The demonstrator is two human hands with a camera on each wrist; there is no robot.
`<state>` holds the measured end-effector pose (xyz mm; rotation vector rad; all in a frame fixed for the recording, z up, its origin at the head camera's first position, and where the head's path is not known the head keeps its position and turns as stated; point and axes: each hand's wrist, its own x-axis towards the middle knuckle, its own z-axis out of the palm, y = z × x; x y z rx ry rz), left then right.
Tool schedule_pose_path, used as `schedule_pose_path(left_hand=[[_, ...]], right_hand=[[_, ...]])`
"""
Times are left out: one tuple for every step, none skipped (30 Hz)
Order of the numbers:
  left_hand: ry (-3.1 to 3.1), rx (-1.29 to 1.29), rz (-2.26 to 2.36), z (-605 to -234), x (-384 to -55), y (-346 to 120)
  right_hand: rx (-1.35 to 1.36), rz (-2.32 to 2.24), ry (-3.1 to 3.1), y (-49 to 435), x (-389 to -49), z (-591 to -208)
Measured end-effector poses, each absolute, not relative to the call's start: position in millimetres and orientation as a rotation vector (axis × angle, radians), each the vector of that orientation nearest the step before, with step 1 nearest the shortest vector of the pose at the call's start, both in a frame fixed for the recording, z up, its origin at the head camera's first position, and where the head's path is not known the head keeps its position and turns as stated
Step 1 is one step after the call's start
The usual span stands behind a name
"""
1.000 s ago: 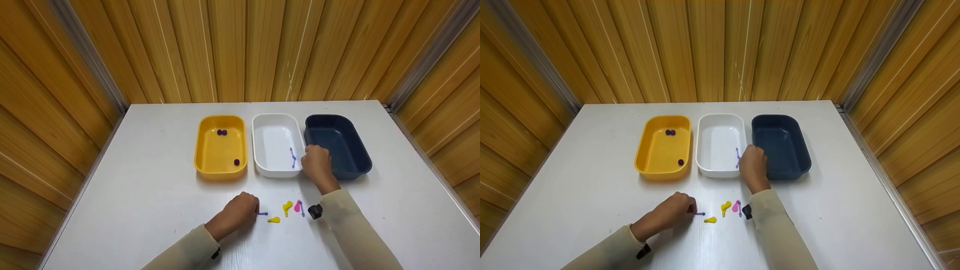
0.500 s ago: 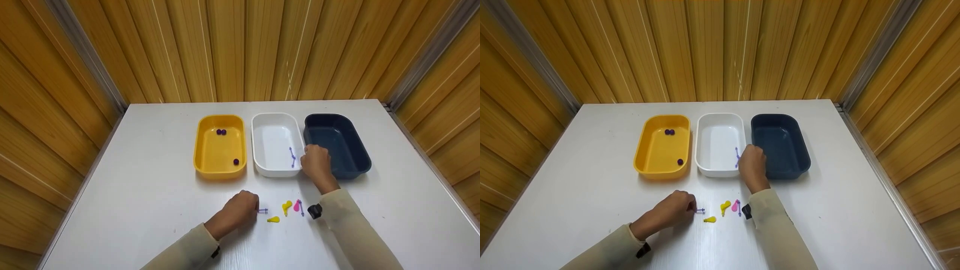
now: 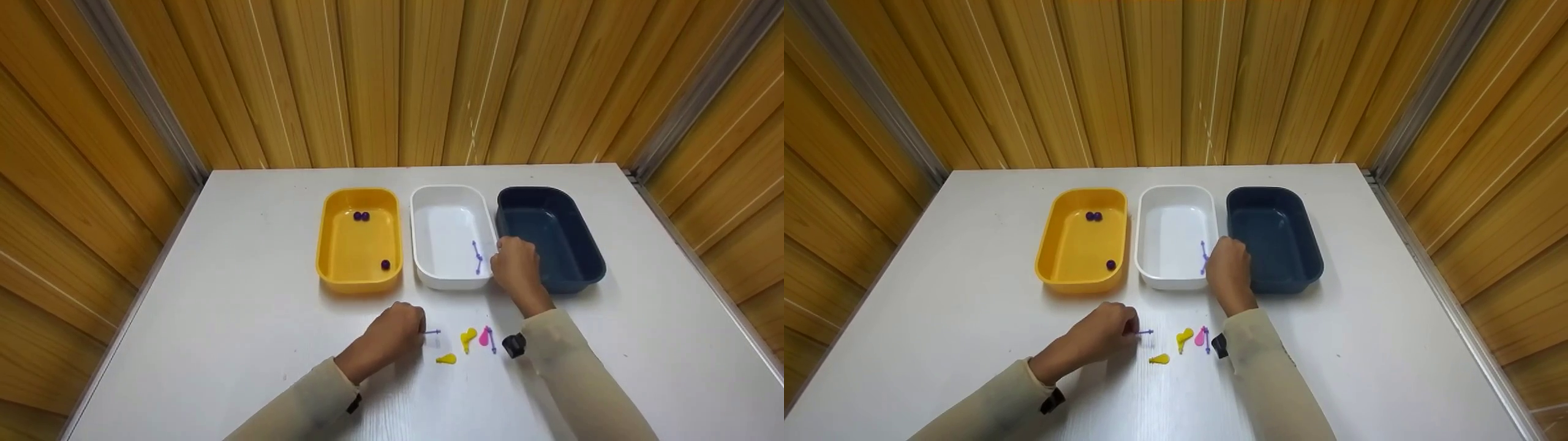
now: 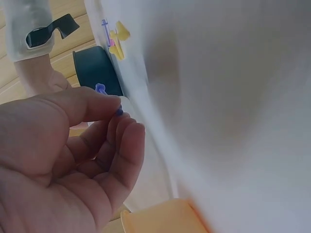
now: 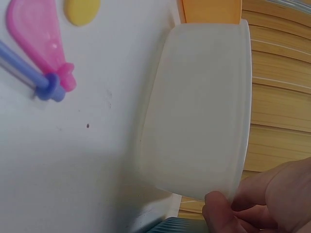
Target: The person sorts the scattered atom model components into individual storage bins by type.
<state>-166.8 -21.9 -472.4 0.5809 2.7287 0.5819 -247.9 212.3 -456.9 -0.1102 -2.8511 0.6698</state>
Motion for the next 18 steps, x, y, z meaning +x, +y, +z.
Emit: schedule_pose_path(left_hand=[[2.739,0.592,0.578,-472.3,-167.0,-21.7],[2.75,0.601,0.575,-472.1,-167.2,-21.4],[2.76,0.607,0.572,-472.0,-167.4,-21.2],[2.764,0.607,0.569,-471.5,-167.7,-20.6],[2.767,0.608,0.566,-471.1,-168.3,-20.0],[2.764,0.604,0.568,-470.8,-169.2,-19.5],[2.761,0.599,0.575,-470.0,-169.7,-19.1],[2.757,0.597,0.579,-469.6,-170.3,-18.7],[2.756,0.597,0.577,-469.1,-171.1,-18.5],[2.756,0.601,0.576,-468.6,-171.7,-18.3],[2.755,0.6,0.578,-467.9,-172.3,-18.2],[2.753,0.599,0.583,-467.3,-172.9,-18.1],[2.748,0.592,0.59,-466.5,-173.2,-18.0],[2.745,0.586,0.592,-466.0,-174.0,-17.8],[2.744,0.583,0.591,-465.3,-174.6,-17.7],[2.744,0.581,0.593,-464.8,-175.1,-17.4],[2.743,0.578,0.6,-464.2,-175.5,-17.3],[2.745,0.578,0.604,-463.8,-176.1,-17.0]], right_hand=[[-0.106,0.662,-2.845,212.2,-248.3,-457.0],[-0.096,0.654,-2.833,212.3,-248.7,-457.3],[-0.089,0.647,-2.826,212.4,-248.9,-457.4],[-0.082,0.642,-2.819,212.5,-249.0,-457.7],[-0.079,0.638,-2.817,212.5,-249.1,-457.8],[-0.077,0.64,-2.815,212.5,-249.0,-457.7],[-0.077,0.644,-2.814,212.6,-248.8,-457.8],[-0.076,0.648,-2.813,212.8,-248.6,-457.9],[-0.079,0.651,-2.818,212.9,-248.4,-457.8],[-0.081,0.653,-2.819,212.9,-248.2,-457.7],[-0.08,0.651,-2.821,213.1,-248.2,-457.7],[-0.081,0.651,-2.822,213.3,-248.3,-457.8],[-0.082,0.649,-2.826,213.5,-248.4,-457.9],[-0.082,0.646,-2.828,213.4,-248.3,-457.7],[-0.083,0.643,-2.832,213.5,-248.3,-457.7],[-0.084,0.641,-2.835,213.6,-248.3,-457.7],[-0.084,0.639,-2.839,213.8,-248.4,-457.8],[-0.088,0.638,-2.842,213.7,-248.3,-457.7]])
